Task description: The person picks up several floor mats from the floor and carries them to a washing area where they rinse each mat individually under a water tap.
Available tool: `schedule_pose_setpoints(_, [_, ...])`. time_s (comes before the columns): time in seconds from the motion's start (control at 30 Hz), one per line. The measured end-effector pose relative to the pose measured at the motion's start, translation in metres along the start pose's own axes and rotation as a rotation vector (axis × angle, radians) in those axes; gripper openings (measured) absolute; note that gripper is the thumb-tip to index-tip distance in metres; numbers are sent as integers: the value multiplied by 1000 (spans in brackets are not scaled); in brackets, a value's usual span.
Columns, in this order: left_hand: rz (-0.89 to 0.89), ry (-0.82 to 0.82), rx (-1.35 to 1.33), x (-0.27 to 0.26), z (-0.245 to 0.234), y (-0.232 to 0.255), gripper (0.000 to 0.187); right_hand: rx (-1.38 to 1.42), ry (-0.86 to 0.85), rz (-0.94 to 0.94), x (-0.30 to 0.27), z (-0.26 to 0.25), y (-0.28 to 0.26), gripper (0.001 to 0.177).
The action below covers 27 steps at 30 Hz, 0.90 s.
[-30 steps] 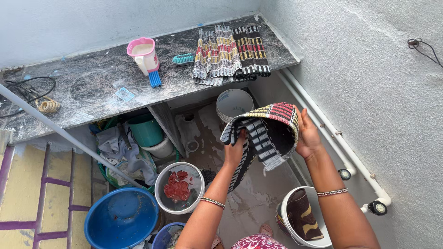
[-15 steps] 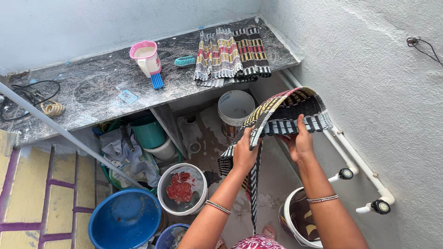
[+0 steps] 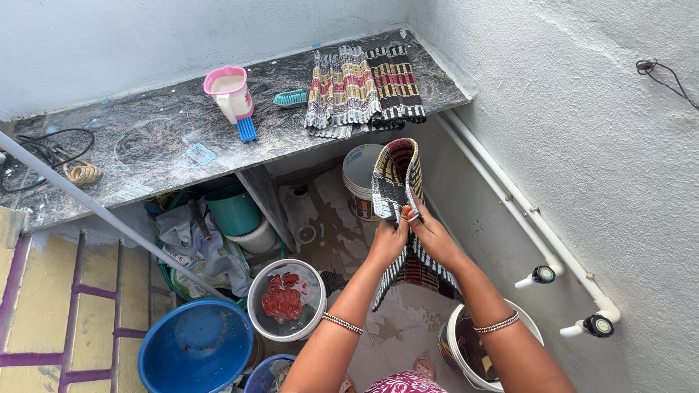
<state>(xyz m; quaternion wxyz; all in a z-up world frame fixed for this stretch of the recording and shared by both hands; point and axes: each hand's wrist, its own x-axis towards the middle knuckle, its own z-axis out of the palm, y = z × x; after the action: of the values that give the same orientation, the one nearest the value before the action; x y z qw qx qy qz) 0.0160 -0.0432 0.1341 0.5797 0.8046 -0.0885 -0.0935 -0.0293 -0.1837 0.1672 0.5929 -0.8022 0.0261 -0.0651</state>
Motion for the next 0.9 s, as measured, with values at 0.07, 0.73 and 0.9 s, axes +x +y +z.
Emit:
schedule_pose_setpoints(0.07, [119,-30,-25,-8,-1,10,61,17,-117,-81,-1,1,15,80])
schedule_pose_setpoints(0.73, [23,478,-673,-8,-13,55,34,-68,0,-432,-25,16,-59,101])
schedule_pose_setpoints(0.9, [-187,497,-1168,-15,-19,76,36,-294,316,-273,-37,45,-5,90])
